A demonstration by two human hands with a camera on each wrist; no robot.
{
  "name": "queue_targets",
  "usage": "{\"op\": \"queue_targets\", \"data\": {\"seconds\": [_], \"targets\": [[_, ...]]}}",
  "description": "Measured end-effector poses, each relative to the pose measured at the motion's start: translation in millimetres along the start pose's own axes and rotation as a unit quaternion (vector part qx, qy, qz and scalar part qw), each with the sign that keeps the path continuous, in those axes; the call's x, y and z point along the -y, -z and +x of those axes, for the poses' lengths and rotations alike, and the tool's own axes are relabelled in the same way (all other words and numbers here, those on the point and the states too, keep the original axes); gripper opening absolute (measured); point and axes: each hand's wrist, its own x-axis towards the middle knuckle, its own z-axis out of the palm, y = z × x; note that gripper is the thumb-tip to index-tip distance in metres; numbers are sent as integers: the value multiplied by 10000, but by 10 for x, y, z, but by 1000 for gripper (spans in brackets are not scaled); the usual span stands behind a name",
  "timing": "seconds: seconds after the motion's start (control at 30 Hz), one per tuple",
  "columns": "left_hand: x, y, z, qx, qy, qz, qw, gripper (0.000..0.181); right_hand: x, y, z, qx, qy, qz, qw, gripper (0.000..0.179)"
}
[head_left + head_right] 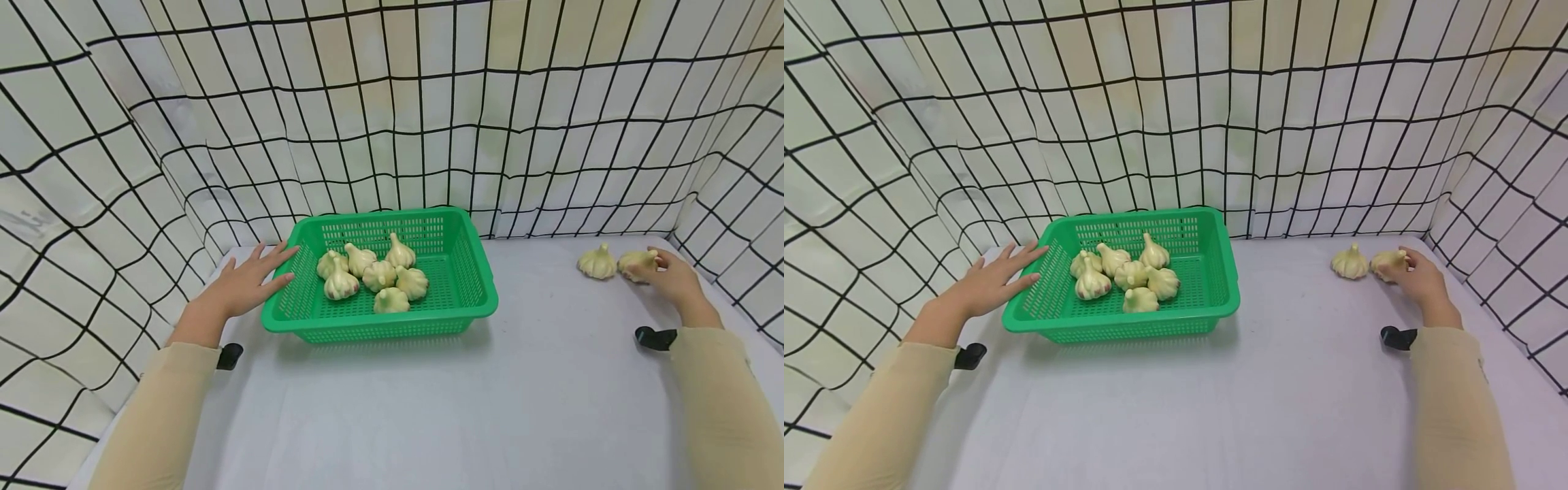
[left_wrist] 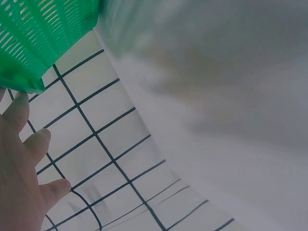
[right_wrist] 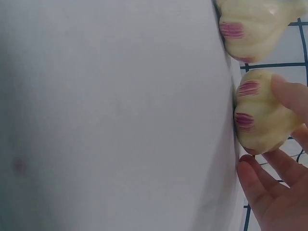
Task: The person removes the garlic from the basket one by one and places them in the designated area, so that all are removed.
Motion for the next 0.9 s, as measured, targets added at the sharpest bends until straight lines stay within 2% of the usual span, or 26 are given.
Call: {"op": "queue_targets", "data": {"seconds": [0.3, 0.43, 0.57, 0.7, 0.9], "targets": [[-9, -13, -3, 15, -1, -20, 10000, 69, -42, 19, -26, 86, 169, -142, 9997, 96], [-4, -23, -26, 56, 56, -6, 10000, 70, -26, 41, -58, 64, 443, -182, 9988, 88], [4, -25, -38, 53, 69, -8, 10000, 70, 1, 93, -111, -124, 725, -288, 9969, 72], [0, -11, -23, 31, 33, -4, 10000, 70, 30, 176, -169, -356, 799, -426, 9953, 64], [-18, 7, -1, 19, 0, 4, 10000, 70, 200, 274, -243, -1019, 913, -369, 9899, 52]]}}
